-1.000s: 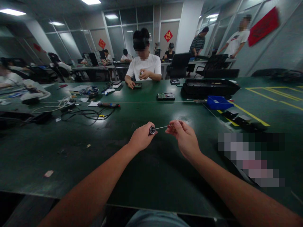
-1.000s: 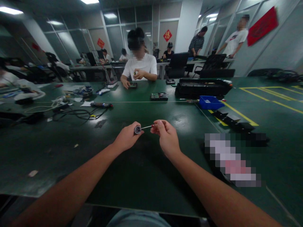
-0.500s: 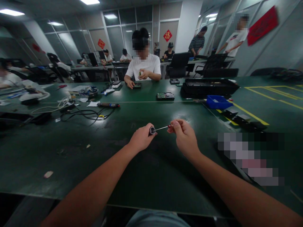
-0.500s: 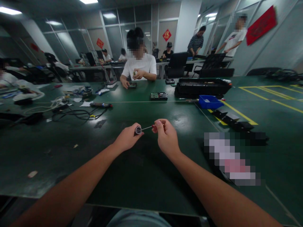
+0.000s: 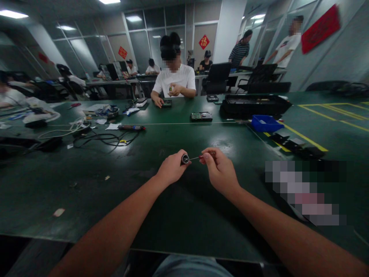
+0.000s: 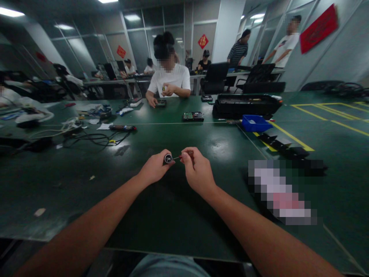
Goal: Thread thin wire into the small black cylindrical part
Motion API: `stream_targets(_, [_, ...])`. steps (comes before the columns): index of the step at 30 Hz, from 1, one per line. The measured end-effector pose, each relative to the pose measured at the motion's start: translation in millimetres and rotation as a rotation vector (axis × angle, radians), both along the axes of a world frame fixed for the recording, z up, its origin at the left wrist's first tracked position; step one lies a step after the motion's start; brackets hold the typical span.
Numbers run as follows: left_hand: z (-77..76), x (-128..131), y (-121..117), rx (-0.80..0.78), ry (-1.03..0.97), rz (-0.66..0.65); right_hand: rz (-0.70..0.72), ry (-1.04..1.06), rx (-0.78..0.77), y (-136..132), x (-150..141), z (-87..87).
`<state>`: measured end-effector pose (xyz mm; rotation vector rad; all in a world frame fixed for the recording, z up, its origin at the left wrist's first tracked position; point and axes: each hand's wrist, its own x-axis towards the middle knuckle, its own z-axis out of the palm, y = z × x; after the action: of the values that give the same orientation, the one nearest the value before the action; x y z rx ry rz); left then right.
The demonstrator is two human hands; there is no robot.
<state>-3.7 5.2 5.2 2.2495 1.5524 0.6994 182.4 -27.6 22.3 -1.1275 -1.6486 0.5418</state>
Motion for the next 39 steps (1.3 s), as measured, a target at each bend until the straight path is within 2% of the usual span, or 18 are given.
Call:
stream_targets(6, [-2.2,-1.1,0.8,-0.044,0.061,-0.037,-0.136,-0.003,0.079,2.3,8.8,4.8])
stream_targets(11, [-2.8,-0.3,1.2,-0.029,0.102,-0.047,-0.056,-0.071,0.070,1.2,8.7,6.5])
stream_targets(14, [-3.2,-0.2,1.6,-0.022,0.117,-0.032,-0.065,-0.140,0.073,1.1,8.6,7.3])
stream_targets(18, [-3.6,0.1,1.8,-0.030,0.144,-0.027,-0.085,-0.112,0.081,0.9,9.9,7.9])
stream_targets(23, [-3.4,1.4,1.6,-0.035,0.166,-0.033,-0.020,-0.146,0.062,0.5,8.9,8.9])
stream_targets(30, [-7.1,0.5,4.3,-0.041,0.170,0.000,-0.077,-0.262,0.068,3.3,10.2,11.0])
stream_targets(34, [-5.5,0.0,3.3,-0.046,0.088,0.018,-0.132,-0.261,0.092,3.4,12.6,12.5])
stream_targets(39, [-0.8,-0.5,1.2,0.012,-0.157,0.081,-0.147,-0.320,0.114,6.5,12.8,13.4])
